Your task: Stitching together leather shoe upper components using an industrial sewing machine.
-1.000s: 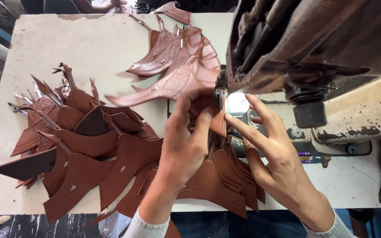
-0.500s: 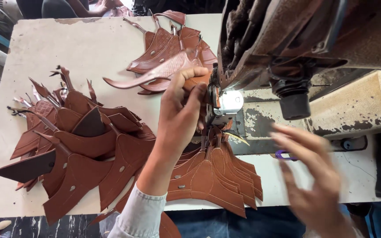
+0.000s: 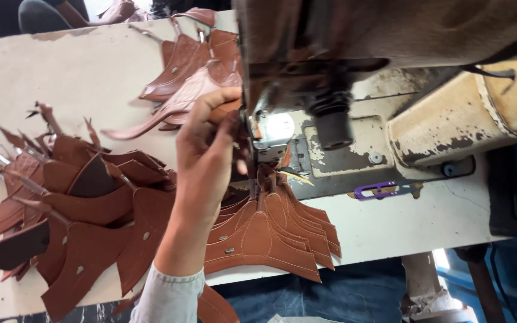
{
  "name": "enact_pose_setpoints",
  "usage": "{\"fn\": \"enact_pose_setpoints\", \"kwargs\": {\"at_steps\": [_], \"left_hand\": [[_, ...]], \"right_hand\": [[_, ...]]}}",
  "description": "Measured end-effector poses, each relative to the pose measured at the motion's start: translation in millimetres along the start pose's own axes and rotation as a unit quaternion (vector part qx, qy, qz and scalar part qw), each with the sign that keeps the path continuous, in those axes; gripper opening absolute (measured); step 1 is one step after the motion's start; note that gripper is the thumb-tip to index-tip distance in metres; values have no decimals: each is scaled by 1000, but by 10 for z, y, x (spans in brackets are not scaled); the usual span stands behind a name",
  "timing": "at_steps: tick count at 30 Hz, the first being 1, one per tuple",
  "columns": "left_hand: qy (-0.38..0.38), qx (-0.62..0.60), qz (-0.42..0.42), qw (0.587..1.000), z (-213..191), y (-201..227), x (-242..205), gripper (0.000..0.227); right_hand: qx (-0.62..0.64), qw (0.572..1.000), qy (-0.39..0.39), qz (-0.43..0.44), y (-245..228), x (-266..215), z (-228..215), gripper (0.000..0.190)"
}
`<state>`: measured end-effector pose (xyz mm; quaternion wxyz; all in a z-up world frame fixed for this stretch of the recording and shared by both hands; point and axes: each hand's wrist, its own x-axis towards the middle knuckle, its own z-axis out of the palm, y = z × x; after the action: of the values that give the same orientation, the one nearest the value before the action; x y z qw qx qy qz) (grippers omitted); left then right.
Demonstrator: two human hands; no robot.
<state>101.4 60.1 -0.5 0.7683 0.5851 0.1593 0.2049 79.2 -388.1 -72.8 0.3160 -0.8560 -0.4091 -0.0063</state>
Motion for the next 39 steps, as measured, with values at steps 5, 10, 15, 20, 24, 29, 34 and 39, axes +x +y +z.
{"fn": "enact_pose_setpoints", "kwargs": {"at_steps": [5,10,15,20,24,29,34,39], "left_hand": [[36,-6,29,999,14,-46,-151,19],[96,114,-2,989,-73,-64,-615,26],[112,497,-266,819,-42,24,-944,53],[64,493,14,867,303,-208,-1087,35],[-26,419,122,899,569,-472,-1143,26],[-103,338,109,929,731,-290,-1101,68],[51,327,231,915,440,-74,-1058,34],[69,367,307,875,183,181,-1011,35]], "right_hand": [[-30,999,-12,19,195,360,-74,37],[-68,997,-16,37,360,873,-173,34],[-95,994,-34,39,453,1368,93,32],[-133,989,-50,47,436,1414,432,30],[-67,995,-28,64,276,1547,373,20],[293,947,-131,21,-442,1904,179,13],[372,918,-134,38,-852,2709,315,32],[136,940,-244,198,-897,3373,388,42]]}}
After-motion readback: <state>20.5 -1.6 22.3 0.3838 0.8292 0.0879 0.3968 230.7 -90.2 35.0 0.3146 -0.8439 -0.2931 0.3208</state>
